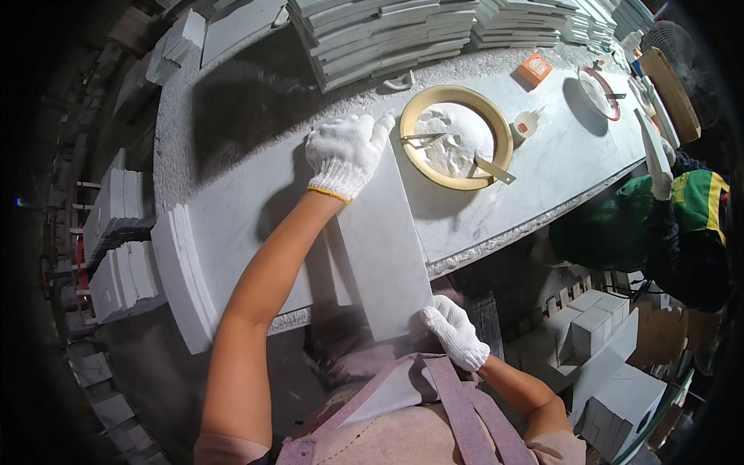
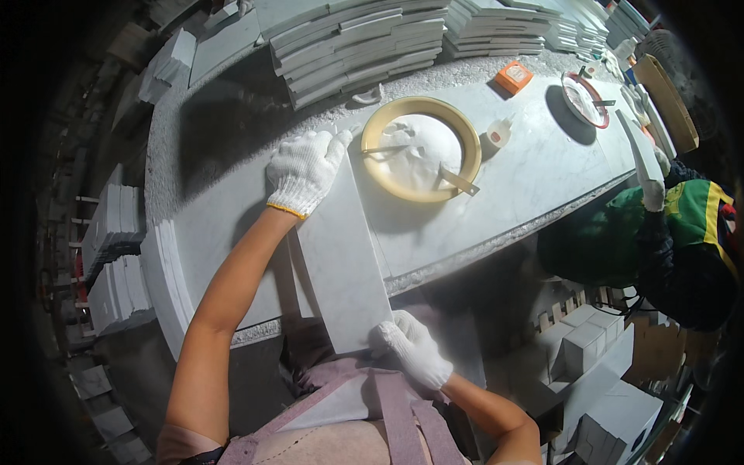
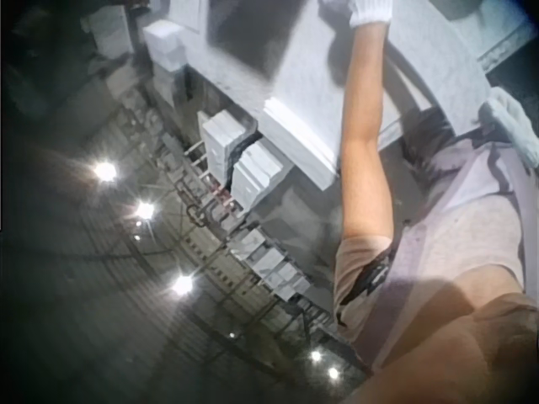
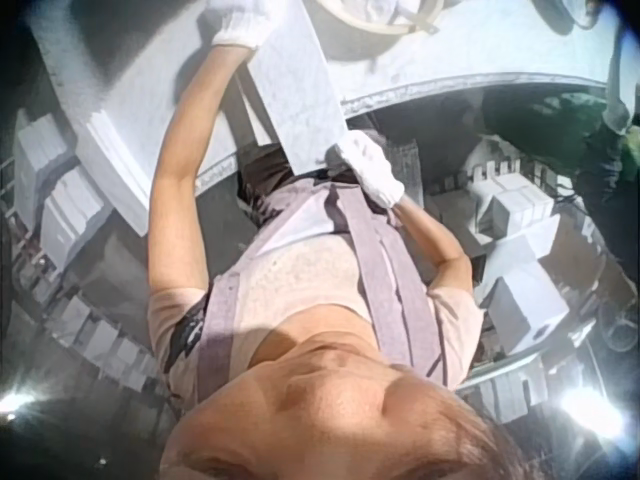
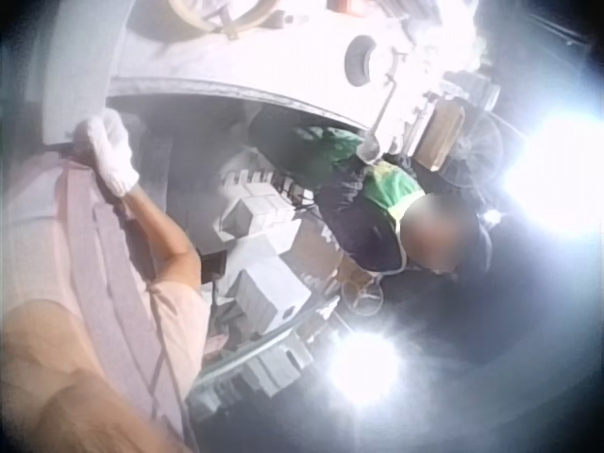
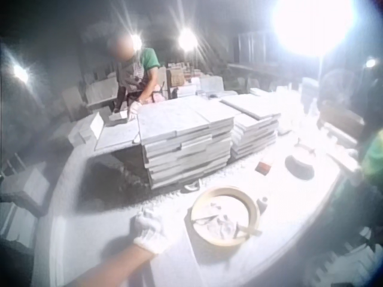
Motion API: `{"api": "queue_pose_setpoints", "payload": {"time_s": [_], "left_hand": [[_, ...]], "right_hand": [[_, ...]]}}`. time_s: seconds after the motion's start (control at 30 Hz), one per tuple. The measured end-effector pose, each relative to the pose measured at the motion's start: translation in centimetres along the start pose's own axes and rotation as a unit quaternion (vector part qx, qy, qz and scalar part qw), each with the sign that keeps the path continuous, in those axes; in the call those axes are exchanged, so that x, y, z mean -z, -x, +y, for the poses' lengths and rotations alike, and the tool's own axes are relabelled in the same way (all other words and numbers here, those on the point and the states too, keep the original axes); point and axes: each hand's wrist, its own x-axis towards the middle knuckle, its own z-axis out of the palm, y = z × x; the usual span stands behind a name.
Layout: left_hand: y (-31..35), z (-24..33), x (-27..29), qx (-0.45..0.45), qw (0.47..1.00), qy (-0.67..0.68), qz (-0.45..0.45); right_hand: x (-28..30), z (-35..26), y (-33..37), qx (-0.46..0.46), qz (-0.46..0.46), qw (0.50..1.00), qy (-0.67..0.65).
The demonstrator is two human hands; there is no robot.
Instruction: The person applies a white paste to a rectangular stone tile using a small metal spatula, spreads it evenly, and scrapes off excess. They then wipe the tile with a cloth and use an orange sanding block to smooth the surface. The person repeats this process on multiple tiles, stacking finished ones on the table.
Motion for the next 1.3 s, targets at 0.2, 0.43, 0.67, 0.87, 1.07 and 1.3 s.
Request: {"api": "queue_pose_setpoints", "payload": {"time_s": [0.2,0.43,0.67,0.87,1.07,1.3], "left_hand": [[0.2,0.2,1.1,-0.082,0.991,-0.038,0.101],[1.4,-1.1,2.3,-0.09,0.981,0.079,0.156],[9.8,-1.0,2.1,-0.107,0.955,0.222,0.166],[15.8,0.8,2.0,-0.124,0.948,0.227,0.184],[18.4,2.6,4.2,-0.306,0.899,0.309,0.05],[17.7,5.3,3.2,-0.424,0.861,0.238,-0.152]], "right_hand": [[0.0,0.1,-0.1,-0.001,-0.031,0.999,-0.019],[2.5,-2.2,-0.9,-0.026,-0.109,0.993,-0.024],[8.6,-10.2,-3.8,0.257,0.352,0.865,0.248],[10.8,-13.1,-8.2,0.285,0.393,0.7,0.524],[11.1,-14.5,-10.4,0.275,0.35,0.702,0.556],[9.8,-16.0,-7.8,0.204,0.379,0.799,0.421]]}}
